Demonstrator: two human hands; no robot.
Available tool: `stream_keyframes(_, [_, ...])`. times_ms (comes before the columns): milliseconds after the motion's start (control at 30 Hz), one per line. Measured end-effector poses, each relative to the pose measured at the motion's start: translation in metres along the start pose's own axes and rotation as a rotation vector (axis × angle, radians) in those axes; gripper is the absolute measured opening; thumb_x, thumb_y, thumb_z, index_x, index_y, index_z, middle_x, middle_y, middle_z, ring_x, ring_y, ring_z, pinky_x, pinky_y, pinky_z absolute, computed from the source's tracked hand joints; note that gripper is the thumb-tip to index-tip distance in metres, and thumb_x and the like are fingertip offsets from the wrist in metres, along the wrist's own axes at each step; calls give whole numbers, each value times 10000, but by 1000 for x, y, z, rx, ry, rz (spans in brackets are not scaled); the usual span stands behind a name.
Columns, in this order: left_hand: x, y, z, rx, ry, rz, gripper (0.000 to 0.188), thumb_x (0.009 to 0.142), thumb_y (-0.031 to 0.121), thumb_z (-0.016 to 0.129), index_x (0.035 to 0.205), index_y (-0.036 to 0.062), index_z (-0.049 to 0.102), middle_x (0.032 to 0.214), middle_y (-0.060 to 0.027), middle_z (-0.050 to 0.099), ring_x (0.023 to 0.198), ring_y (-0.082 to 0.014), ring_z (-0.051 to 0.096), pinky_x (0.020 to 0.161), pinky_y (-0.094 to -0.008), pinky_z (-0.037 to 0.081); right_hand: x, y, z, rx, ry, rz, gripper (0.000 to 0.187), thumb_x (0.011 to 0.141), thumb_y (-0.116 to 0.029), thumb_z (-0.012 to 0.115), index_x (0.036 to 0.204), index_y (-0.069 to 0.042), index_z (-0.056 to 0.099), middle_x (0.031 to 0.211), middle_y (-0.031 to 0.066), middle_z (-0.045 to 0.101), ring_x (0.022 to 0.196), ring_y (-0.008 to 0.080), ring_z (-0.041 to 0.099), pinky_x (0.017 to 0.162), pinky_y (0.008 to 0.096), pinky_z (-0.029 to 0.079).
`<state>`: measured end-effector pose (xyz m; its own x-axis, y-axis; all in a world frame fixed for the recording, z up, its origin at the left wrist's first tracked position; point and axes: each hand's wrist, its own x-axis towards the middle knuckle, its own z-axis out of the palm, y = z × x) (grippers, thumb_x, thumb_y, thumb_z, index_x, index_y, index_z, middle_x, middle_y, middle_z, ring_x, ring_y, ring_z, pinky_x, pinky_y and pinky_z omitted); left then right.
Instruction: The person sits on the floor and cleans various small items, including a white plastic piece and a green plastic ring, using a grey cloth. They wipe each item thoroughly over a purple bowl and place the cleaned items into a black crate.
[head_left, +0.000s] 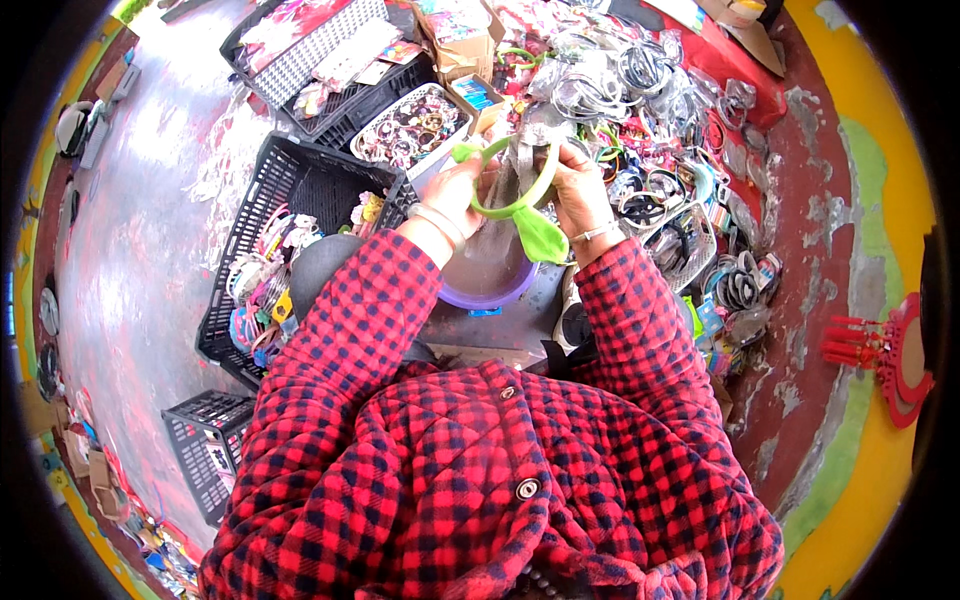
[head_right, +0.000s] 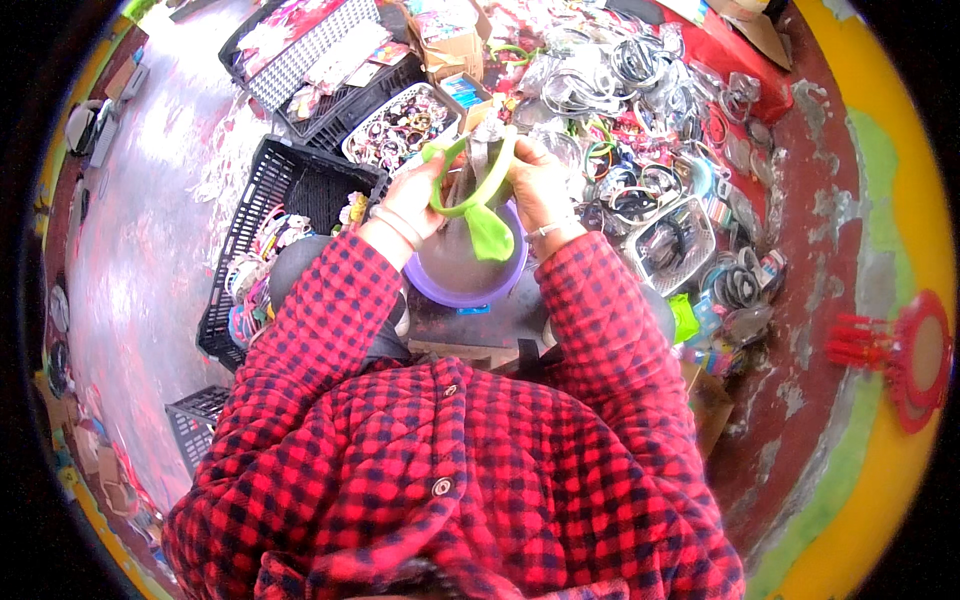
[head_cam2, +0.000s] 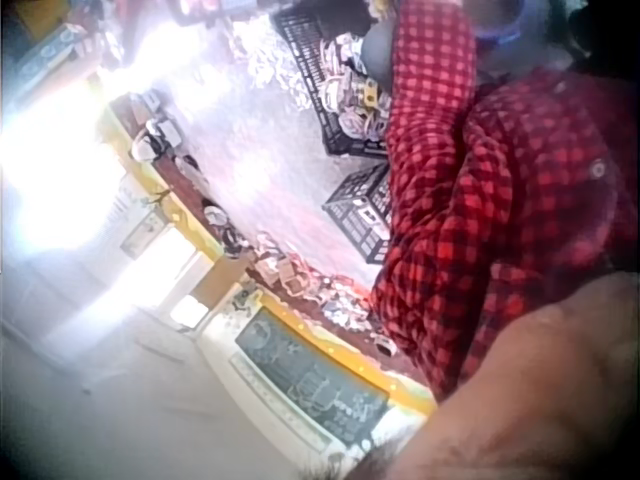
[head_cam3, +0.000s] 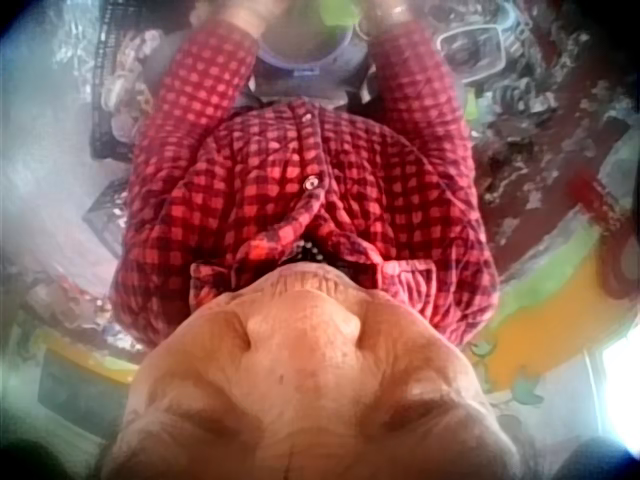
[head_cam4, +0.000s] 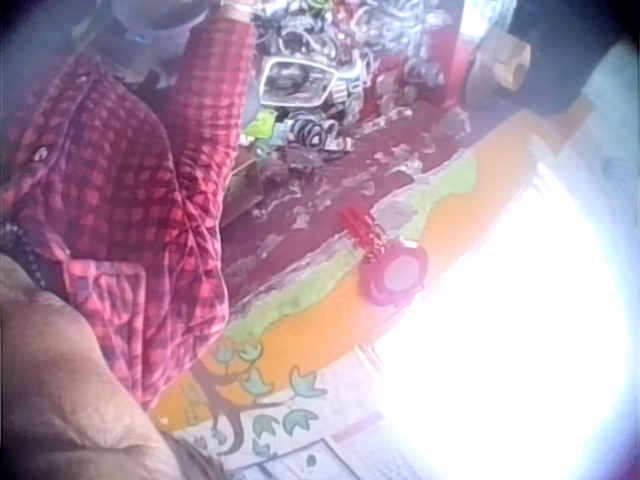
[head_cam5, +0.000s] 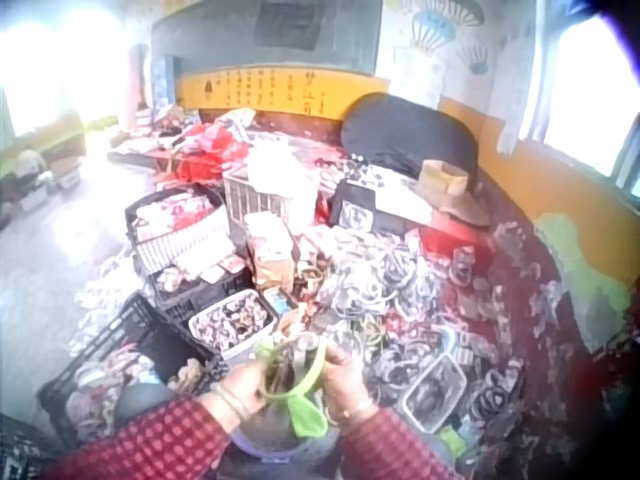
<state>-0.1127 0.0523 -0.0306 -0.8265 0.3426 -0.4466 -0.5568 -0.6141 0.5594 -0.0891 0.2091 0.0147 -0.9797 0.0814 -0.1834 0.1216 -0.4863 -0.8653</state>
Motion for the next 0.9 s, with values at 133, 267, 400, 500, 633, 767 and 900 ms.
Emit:
stream_keyframes(133, [-2, -3, 0, 275, -51, 14, 231, 901, 194, 452, 946, -9, 552, 790, -94, 579, 686, -175, 553, 632, -294, 457, 3, 7, -6, 37, 96, -119, 190, 787, 8, 583, 974, -12, 608, 851, 38, 618, 706, 102, 573, 635, 223, 471])
stream_keyframes(267, [-17, 3, 15, 608, 10, -87, 267, 898, 235, 420, 845, 5, 545, 671, -68, 532, 516, -133, 482, 440, -277, 365, 16, 11, -17, -399, 234, -552, 162, 762, 0, 615, 923, -25, 607, 800, 30, 584, 702, 113, 565, 623, 220, 456])
stream_keyframes(400, [-18, -4, 9, 441, -178, -175, 212, 865, 191, 462, 877, -5, 541, 632, -64, 522, 396, -111, 424, 327, -221, 302, 6, -1, -1, -972, 245, -905, 203, 698, 3, 631, 887, -62, 600, 779, 66, 548, 675, 208, 573, 591, 285, 456])
stream_keyframes(500, [-23, -9, 9, 403, -320, -209, 145, 847, 161, 464, 842, 29, 523, 601, -41, 492, 412, -88, 422, 334, -198, 294, 4, -2, -1, -1205, 236, -975, 180, 684, -35, 634, 855, -81, 602, 791, 85, 557, 674, 282, 570, 576, 334, 468])
stream_keyframes(633, [-29, -8, 12, 370, -357, -230, 110, 840, 142, 454, 783, 57, 495, 568, -29, 459, 414, -85, 418, 341, -200, 296, 5, 5, -4, -1188, 140, -968, 167, 705, -55, 630, 869, -84, 611, 820, 77, 571, 689, 270, 583, 582, 336, 475])
stream_keyframes(767, [-31, -4, 13, 347, -332, -192, 105, 831, 131, 461, 801, 43, 510, 565, -32, 462, 402, -84, 411, 335, -203, 289, 4, 11, 1, -949, -3, -709, 161, 737, -66, 610, 898, -67, 605, 865, 79, 585, 726, 245, 591, 617, 311, 481])
stream_keyframes(900, [-28, -3, 14, 455, -291, -110, 121, 823, 118, 460, 807, 22, 532, 579, -35, 479, 396, -84, 414, 334, -209, 284, 4, 28, 0, 30, -72, -105, 159, 840, -81, 511, 981, -39, 569, 895, 50, 598, 743, 156, 586, 663, 273, 473])
